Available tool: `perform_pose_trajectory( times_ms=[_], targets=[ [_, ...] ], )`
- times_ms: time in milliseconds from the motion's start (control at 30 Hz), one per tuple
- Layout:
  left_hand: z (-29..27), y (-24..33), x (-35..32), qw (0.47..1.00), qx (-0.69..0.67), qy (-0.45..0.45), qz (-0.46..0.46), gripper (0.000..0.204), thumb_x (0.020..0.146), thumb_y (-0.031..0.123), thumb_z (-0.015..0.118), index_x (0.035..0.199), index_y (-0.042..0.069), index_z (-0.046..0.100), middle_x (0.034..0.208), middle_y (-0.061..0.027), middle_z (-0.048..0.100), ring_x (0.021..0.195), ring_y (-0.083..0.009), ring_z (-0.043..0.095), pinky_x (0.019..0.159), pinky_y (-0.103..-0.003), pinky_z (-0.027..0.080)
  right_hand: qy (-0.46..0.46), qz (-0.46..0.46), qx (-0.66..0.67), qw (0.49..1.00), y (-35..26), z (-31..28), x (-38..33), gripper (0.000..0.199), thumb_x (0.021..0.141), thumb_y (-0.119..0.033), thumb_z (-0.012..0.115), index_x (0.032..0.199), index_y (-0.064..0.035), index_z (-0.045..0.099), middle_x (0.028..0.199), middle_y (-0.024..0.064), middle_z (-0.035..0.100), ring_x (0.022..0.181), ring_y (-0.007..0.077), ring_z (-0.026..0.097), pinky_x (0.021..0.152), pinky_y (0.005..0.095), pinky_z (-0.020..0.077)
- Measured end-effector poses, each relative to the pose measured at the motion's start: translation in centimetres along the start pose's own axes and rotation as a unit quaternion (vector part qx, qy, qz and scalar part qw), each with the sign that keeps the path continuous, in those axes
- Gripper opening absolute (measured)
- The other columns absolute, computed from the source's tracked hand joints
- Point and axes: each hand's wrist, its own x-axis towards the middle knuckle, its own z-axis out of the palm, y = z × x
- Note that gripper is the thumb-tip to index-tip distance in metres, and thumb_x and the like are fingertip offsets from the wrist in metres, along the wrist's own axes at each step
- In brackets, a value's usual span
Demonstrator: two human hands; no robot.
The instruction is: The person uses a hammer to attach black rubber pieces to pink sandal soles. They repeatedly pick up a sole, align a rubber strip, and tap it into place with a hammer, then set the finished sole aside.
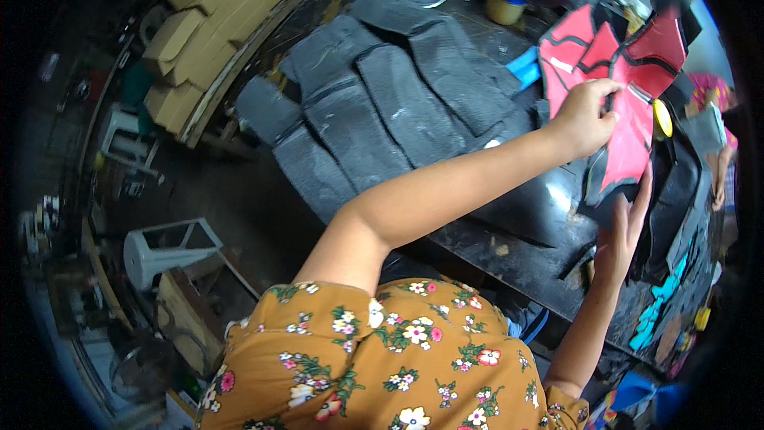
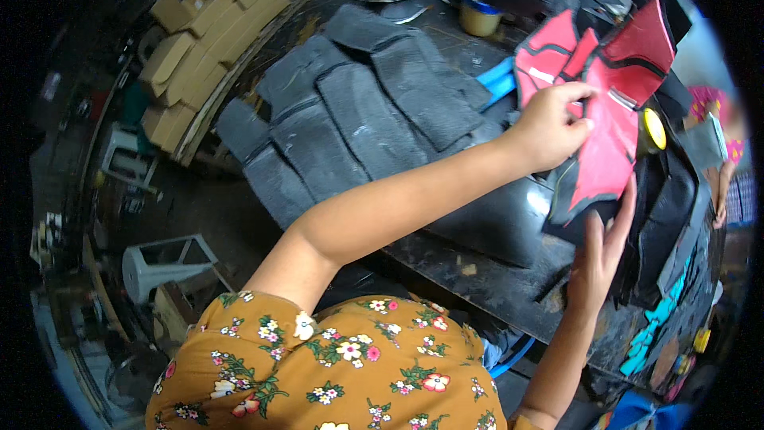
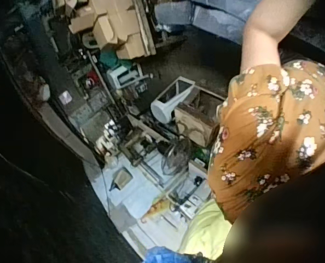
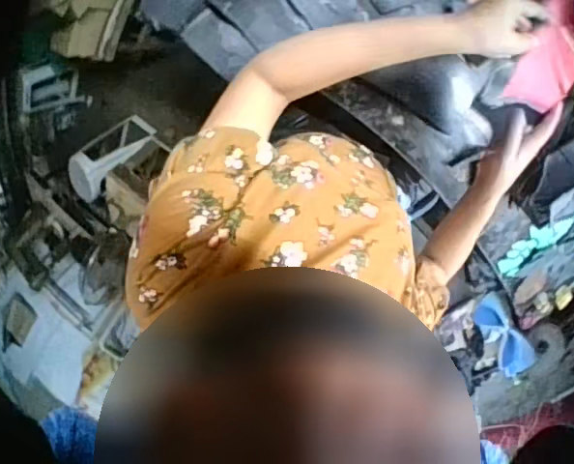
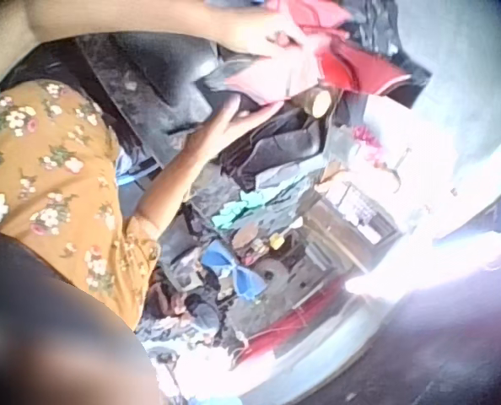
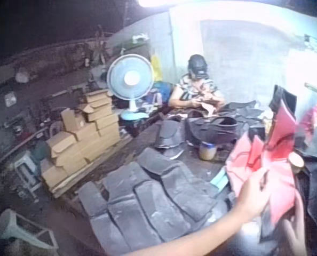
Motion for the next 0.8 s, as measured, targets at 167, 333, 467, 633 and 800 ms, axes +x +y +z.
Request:
perform_pose_trajectory(
  times_ms=[167, 333, 467, 633, 800],
  targets=[
    [-6.6, 2.3, -2.2, 0.977, 0.184, -0.007, 0.112, 0.073, 0.092, 0.023, 0.075, 0.153, -0.007, 0.046, 0.140, -0.0320, 0.062, 0.133, -0.0449, 0.059, 0.116, -0.047, 0.045, -0.036, -0.002, 0.017, 0.999, 5.7, 1.0, 11.5, 0.078, 0.097, 0.005, 0.068, 0.166, -0.0072, 0.033, 0.140, 0.0161, 0.060, 0.122, 0.0180, 0.061, 0.102, 0.0314, 0.0507],
    [-23.3, 10.4, -9.9, 0.911, 0.400, 0.008, 0.097, 0.024, 0.093, 0.015, 0.075, 0.116, 0.007, 0.079, 0.118, -0.0147, 0.076, 0.116, -0.0304, 0.070, 0.105, -0.044, 0.053, 0.012, -0.134, -0.461, 0.877, 7.1, 0.1, 12.1, 0.072, 0.099, -0.029, 0.077, 0.161, -0.0132, 0.045, 0.139, 0.0237, 0.060, 0.126, 0.0363, 0.060, 0.107, 0.0457, 0.0482],
    [-31.4, 13.0, -12.4, 0.854, 0.516, 0.057, -0.038, 0.018, 0.091, 0.016, 0.076, 0.106, 0.006, 0.079, 0.105, -0.0099, 0.075, 0.104, -0.0271, 0.070, 0.098, -0.042, 0.054, -0.047, -0.170, -0.290, 0.941, 3.4, 8.1, 8.9, 0.043, 0.100, -0.017, 0.074, 0.141, -0.0072, 0.065, 0.125, 0.0141, 0.071, 0.116, 0.0231, 0.068, 0.099, 0.0362, 0.0524],
    [-30.4, 12.1, -12.9, 0.759, 0.634, -0.140, 0.053, 0.022, 0.088, 0.031, 0.080, 0.095, 0.010, 0.080, 0.107, -0.0030, 0.071, 0.115, -0.0249, 0.063, 0.111, -0.050, 0.043, -0.384, -0.227, -0.179, 0.877, 1.3, 21.9, 3.1, 0.036, 0.094, -0.014, 0.078, 0.128, -0.0042, 0.072, 0.123, 0.0161, 0.073, 0.117, 0.0318, 0.069, 0.105, 0.0408, 0.0516],
    [-29.2, 11.0, -14.0, 0.719, 0.638, -0.253, 0.108, 0.035, 0.091, 0.045, 0.075, 0.097, 0.010, 0.076, 0.101, -0.0052, 0.070, 0.111, -0.0269, 0.063, 0.112, -0.051, 0.040, -0.355, -0.285, -0.333, 0.826, 2.2, 25.7, -1.6, 0.111, 0.068, -0.062, 0.089, 0.150, 0.0023, 0.051, 0.148, 0.0214, 0.056, 0.140, 0.0385, 0.052, 0.115, 0.0494, 0.0416]
  ],
)
